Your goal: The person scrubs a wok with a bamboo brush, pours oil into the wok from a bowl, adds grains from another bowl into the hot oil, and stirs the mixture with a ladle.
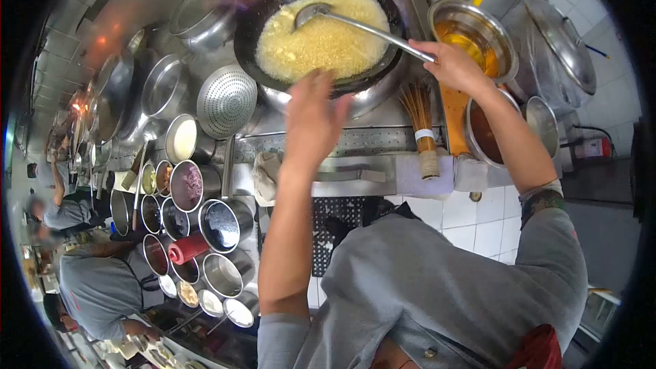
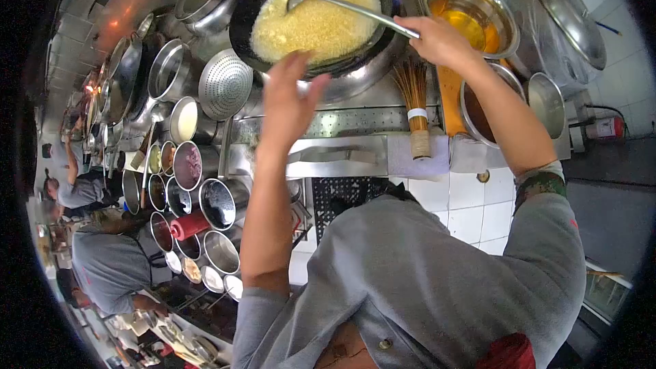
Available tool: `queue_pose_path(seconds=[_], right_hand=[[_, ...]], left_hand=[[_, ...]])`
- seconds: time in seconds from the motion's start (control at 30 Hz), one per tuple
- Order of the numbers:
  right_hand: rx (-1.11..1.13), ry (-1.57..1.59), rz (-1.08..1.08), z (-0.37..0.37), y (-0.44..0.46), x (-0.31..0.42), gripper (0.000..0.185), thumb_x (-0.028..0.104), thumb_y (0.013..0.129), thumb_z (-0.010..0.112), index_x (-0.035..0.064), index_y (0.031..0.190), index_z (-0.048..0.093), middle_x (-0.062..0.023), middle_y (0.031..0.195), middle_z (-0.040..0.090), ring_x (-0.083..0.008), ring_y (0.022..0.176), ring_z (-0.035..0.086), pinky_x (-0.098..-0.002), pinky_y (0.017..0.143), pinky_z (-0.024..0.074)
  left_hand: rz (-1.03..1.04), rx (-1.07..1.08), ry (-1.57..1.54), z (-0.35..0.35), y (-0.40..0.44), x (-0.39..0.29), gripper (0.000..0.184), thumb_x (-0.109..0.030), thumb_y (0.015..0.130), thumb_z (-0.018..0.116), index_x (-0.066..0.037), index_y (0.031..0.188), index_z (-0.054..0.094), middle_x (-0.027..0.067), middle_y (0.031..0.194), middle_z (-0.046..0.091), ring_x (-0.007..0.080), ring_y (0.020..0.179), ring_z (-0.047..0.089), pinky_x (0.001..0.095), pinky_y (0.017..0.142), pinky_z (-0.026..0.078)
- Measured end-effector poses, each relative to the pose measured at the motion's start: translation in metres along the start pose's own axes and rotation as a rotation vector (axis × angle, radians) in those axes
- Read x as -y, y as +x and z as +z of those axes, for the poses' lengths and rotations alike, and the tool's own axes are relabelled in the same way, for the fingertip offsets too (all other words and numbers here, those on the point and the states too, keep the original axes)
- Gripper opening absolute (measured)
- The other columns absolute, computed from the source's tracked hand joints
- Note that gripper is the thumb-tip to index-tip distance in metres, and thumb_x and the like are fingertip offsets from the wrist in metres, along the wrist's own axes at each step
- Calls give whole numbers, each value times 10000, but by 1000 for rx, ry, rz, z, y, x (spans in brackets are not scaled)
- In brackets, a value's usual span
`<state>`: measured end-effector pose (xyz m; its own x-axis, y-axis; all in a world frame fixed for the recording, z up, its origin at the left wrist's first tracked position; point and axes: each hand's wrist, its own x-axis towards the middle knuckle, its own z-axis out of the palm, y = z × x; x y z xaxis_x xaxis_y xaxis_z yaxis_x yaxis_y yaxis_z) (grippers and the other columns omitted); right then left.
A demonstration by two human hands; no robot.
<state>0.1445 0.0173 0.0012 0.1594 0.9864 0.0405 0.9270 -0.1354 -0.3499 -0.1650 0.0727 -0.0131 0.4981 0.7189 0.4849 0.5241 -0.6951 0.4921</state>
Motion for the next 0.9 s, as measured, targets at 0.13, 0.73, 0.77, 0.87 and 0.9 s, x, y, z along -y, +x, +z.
queue_pose_path(seconds=[0.13,0.73,0.77,0.87,0.9], right_hand=[[23,-77,27,-16,-22,12,541,98,887,656,250,1399,567,-213,1055,678,-385,950,653,-439,875,508],[-85,-44,-8,-97,-117,12,489,63,843,656,170,1320,630,-217,1056,691,-407,973,653,-445,901,509],[-50,-46,73,-106,-123,17,488,63,842,661,173,1317,633,-218,1031,692,-398,948,656,-444,883,509],[37,-45,241,-131,-140,29,491,65,842,673,187,1316,639,-218,962,693,-369,877,661,-440,837,507],[51,-38,247,-135,-145,29,495,69,843,675,197,1319,638,-217,943,691,-361,857,660,-439,826,506]], left_hand=[[-33,163,152,68,18,-1,325,-356,939,621,-53,1030,693,167,1062,661,357,1024,597,504,864,454],[-118,184,268,84,9,10,347,-375,972,553,-65,932,705,113,988,693,320,1019,607,516,809,478],[-126,198,266,83,10,9,348,-375,971,554,-65,929,706,115,989,693,321,1017,609,516,810,477],[-147,229,261,80,14,7,353,-378,971,553,-64,925,708,120,992,693,324,1011,615,515,815,476],[-149,234,261,80,15,7,355,-378,973,552,-64,925,709,121,993,694,325,1010,617,515,818,475]])
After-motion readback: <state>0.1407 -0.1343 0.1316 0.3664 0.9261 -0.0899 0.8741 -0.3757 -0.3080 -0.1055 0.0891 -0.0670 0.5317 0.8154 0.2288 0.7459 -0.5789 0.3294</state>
